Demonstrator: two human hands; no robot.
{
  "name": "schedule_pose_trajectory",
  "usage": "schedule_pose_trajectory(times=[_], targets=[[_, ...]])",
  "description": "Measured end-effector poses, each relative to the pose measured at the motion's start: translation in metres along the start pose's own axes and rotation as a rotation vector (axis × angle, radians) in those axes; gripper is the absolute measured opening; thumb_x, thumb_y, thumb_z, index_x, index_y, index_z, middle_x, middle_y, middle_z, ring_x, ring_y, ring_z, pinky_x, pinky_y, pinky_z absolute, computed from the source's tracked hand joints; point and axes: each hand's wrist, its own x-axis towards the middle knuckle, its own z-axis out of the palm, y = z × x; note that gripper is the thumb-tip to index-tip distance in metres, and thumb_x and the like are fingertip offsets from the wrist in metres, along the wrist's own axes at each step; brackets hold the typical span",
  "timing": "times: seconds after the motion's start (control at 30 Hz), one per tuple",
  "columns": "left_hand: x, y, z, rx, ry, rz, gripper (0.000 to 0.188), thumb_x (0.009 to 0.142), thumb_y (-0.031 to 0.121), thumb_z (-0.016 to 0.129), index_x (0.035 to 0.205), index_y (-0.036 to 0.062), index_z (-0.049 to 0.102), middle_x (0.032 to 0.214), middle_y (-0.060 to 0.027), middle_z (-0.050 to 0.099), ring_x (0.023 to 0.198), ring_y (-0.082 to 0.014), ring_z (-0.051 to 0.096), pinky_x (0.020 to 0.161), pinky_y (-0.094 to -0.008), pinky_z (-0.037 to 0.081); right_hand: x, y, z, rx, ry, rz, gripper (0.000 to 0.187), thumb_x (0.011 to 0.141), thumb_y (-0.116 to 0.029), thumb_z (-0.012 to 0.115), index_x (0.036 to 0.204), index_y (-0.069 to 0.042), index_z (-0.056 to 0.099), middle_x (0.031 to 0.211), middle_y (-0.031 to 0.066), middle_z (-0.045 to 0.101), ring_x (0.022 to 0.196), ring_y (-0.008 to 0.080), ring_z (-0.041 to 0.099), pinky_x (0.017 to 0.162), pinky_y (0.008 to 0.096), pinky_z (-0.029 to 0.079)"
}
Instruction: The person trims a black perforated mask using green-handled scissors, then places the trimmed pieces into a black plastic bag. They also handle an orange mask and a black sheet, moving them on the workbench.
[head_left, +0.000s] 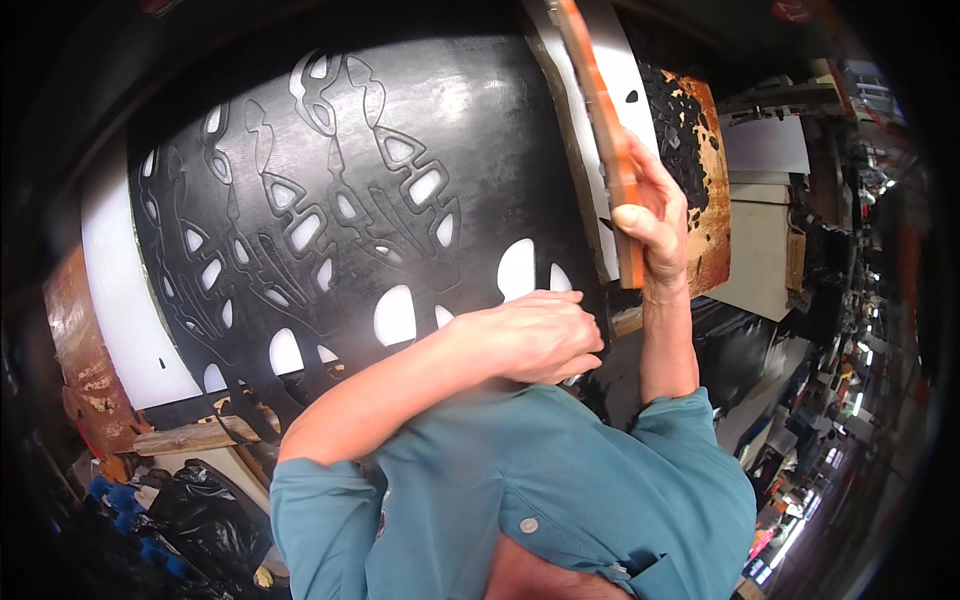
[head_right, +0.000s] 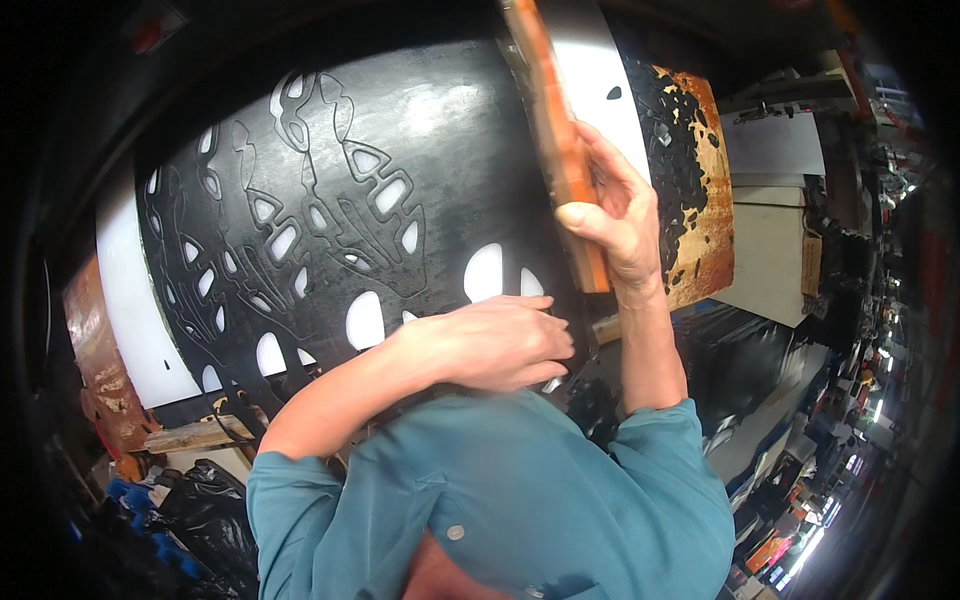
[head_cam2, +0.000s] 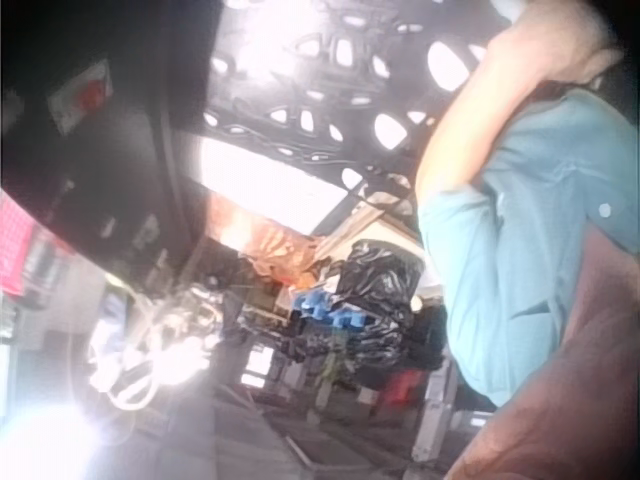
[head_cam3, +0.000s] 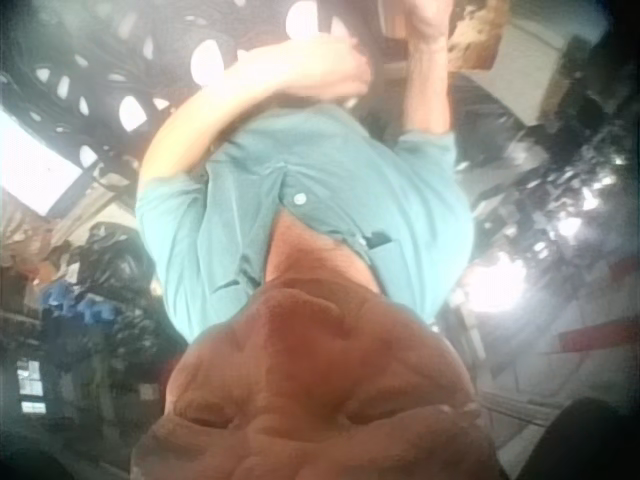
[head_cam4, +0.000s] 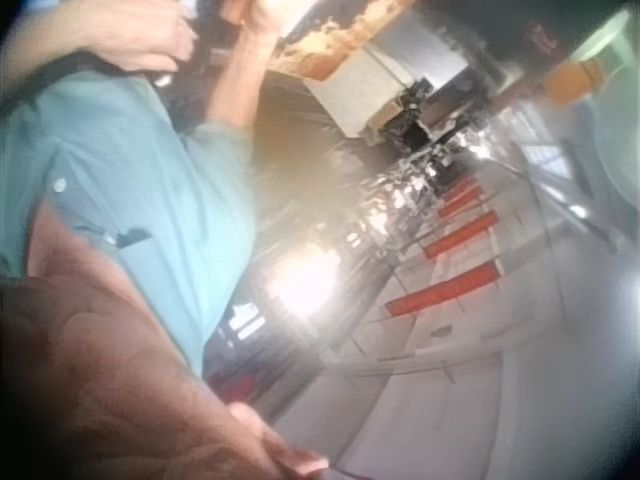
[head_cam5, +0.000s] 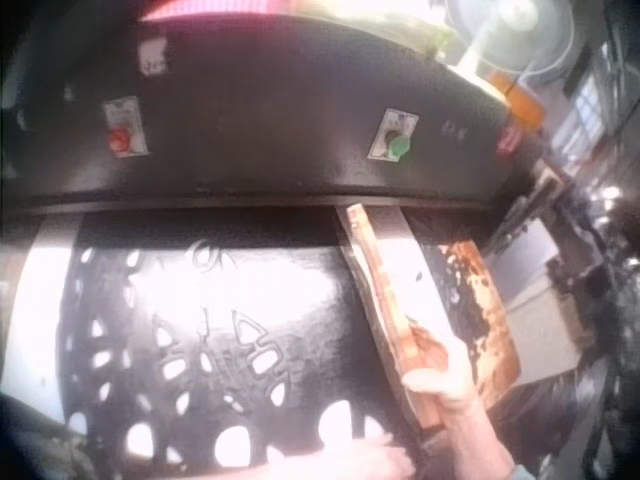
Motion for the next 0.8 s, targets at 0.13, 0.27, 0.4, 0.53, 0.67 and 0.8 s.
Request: schedule_pose_trajectory(times=[0.13,0.27,0.4,0.53,0.67,0.8], targets=[[-0.072,-0.007,-0.047,0.342,0.466,-0.185,0.029,0.094,0.014,0.070,0.121,0.0029,0.068,0.130,-0.0182,0.068,0.128,-0.0375,0.062,0.120,-0.0538,0.039,0.006,0.019,0.010,-0.325,-0.073,0.005,0.096,0.066,-0.027,0.096,0.146,0.006,0.055,0.138,0.0183,0.058,0.129,0.0263,0.057,0.114,0.0379,0.043],[-0.105,-0.038,-0.059,0.750,0.888,-0.457,0.048,0.089,0.008,0.075,0.136,0.0027,0.064,0.147,-0.0188,0.059,0.144,-0.0391,0.050,0.122,-0.0529,0.036,0.022,0.038,0.031,-0.863,-0.082,-0.222,0.098,0.057,-0.033,0.095,0.146,-0.011,0.061,0.151,0.0260,0.049,0.138,0.0373,0.049,0.115,0.0447,0.042],[-0.110,-0.052,-0.050,0.815,0.831,-0.500,0.049,0.090,0.014,0.076,0.135,-0.0004,0.065,0.152,-0.0180,0.055,0.147,-0.0373,0.046,0.122,-0.0523,0.036,0.045,0.053,0.054,-1.006,-0.130,-0.378,0.089,0.055,-0.035,0.088,0.136,-0.004,0.065,0.142,0.0281,0.046,0.124,0.0463,0.048,0.105,0.0541,0.048],[-0.110,-0.053,-0.047,0.788,0.857,-0.488,0.050,0.090,0.011,0.077,0.137,0.0014,0.063,0.151,-0.0181,0.056,0.145,-0.0392,0.048,0.121,-0.0538,0.037,0.051,0.059,0.058,-1.131,-0.138,-0.557,0.086,0.056,-0.035,0.088,0.134,-0.007,0.067,0.142,0.0285,0.046,0.124,0.0469,0.048,0.103,0.0544,0.048],[-0.109,-0.056,-0.046,0.773,0.905,-0.451,0.050,0.090,0.009,0.077,0.138,0.0033,0.063,0.149,-0.0182,0.058,0.143,-0.0407,0.050,0.120,-0.0551,0.039,0.051,0.063,0.052,-1.161,-0.151,-0.565,0.088,0.056,-0.036,0.088,0.136,-0.008,0.066,0.143,0.0277,0.046,0.124,0.0465,0.049,0.105,0.0539,0.048],[-0.110,-0.054,-0.049,0.755,0.994,-0.362,0.040,0.088,0.010,0.078,0.127,0.0028,0.070,0.137,-0.0176,0.066,0.136,-0.0401,0.057,0.118,-0.0538,0.042,0.053,0.062,0.044,-1.190,-0.188,-0.499,0.099,0.059,-0.045,0.093,0.146,-0.012,0.060,0.152,0.0296,0.042,0.133,0.0473,0.046,0.113,0.0532,0.043]])
